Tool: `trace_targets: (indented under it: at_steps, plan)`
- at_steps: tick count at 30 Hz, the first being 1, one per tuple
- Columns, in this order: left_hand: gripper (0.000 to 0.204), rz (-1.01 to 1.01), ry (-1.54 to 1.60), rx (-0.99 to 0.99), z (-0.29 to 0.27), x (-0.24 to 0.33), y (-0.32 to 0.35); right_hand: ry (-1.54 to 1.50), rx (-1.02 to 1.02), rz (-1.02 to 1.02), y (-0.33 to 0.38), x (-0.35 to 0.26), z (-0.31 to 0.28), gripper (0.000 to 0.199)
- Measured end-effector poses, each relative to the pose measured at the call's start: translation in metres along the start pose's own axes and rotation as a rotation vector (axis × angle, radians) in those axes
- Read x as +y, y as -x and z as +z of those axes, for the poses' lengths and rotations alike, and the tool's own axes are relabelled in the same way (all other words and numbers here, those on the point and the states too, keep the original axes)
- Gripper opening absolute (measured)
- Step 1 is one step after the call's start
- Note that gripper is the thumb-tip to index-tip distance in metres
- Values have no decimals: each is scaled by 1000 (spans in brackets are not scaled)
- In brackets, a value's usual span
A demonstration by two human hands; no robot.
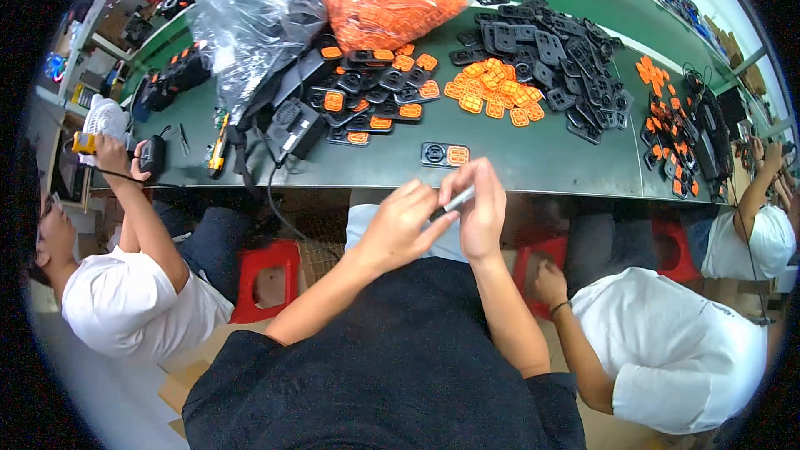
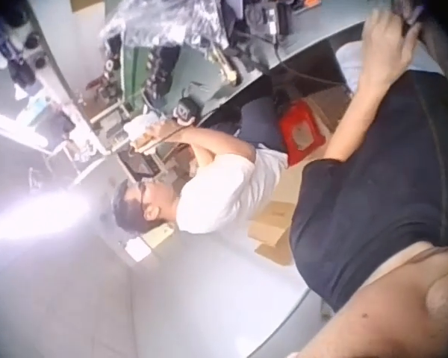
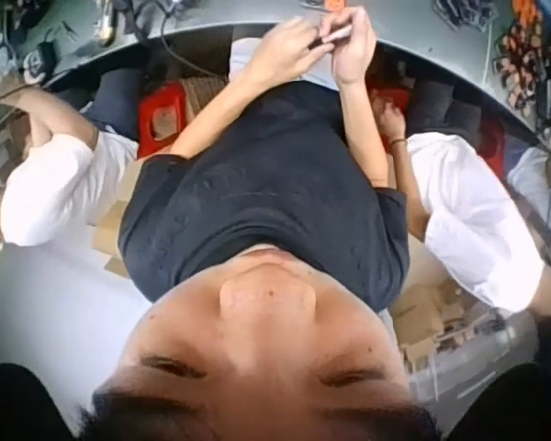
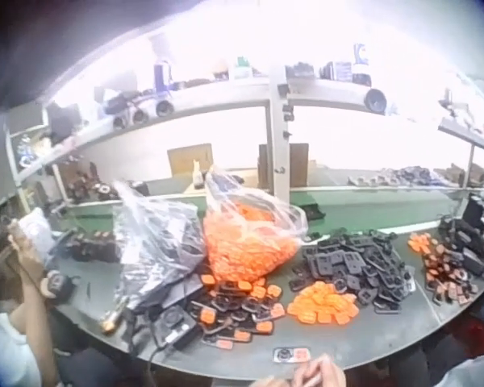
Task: Assembling small plastic parts by inserting orange pads into black frames at a workbench.
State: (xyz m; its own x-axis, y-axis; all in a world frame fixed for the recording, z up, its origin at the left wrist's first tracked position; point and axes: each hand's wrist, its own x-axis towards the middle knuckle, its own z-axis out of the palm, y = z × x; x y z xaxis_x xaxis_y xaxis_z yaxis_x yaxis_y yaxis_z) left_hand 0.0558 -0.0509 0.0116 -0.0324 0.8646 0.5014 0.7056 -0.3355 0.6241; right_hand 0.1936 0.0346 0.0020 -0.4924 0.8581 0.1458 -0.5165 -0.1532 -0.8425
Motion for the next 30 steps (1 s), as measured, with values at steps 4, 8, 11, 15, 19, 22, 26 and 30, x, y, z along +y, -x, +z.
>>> trace_targets:
  at_steps: [4, 8, 11, 15, 19, 22, 26, 30]
  plan:
    - [23, 2, -1, -52, 7, 6, 20, 226, 102, -65, 9, -10, -21, 50]
    - [16, -23, -1, -24, -3, -6, 55, 980, -32, -462, -29, -27, -37, 28]
    - [22, -178, 74, -85, 5, -13, 101, 1460, -220, -561, -45, -15, -30, 30]
    - [26, -495, 230, -21, 16, -14, 124, 1502, -174, -614, -40, -14, -37, 35]
    - [27, -409, 156, 174, 7, -21, 108, 1382, -89, -423, -42, -16, -35, 39]
    - [22, -332, 153, 312, -14, -25, 80, 1413, -106, -452, -41, -16, -38, 38]
    - [19, -230, 119, 443, -41, -44, 23, 1439, -74, -480, -40, -12, -34, 37]
    - [17, -263, -117, 297, -34, -61, -21, 1410, -35, -498, -39, -13, -29, 34]
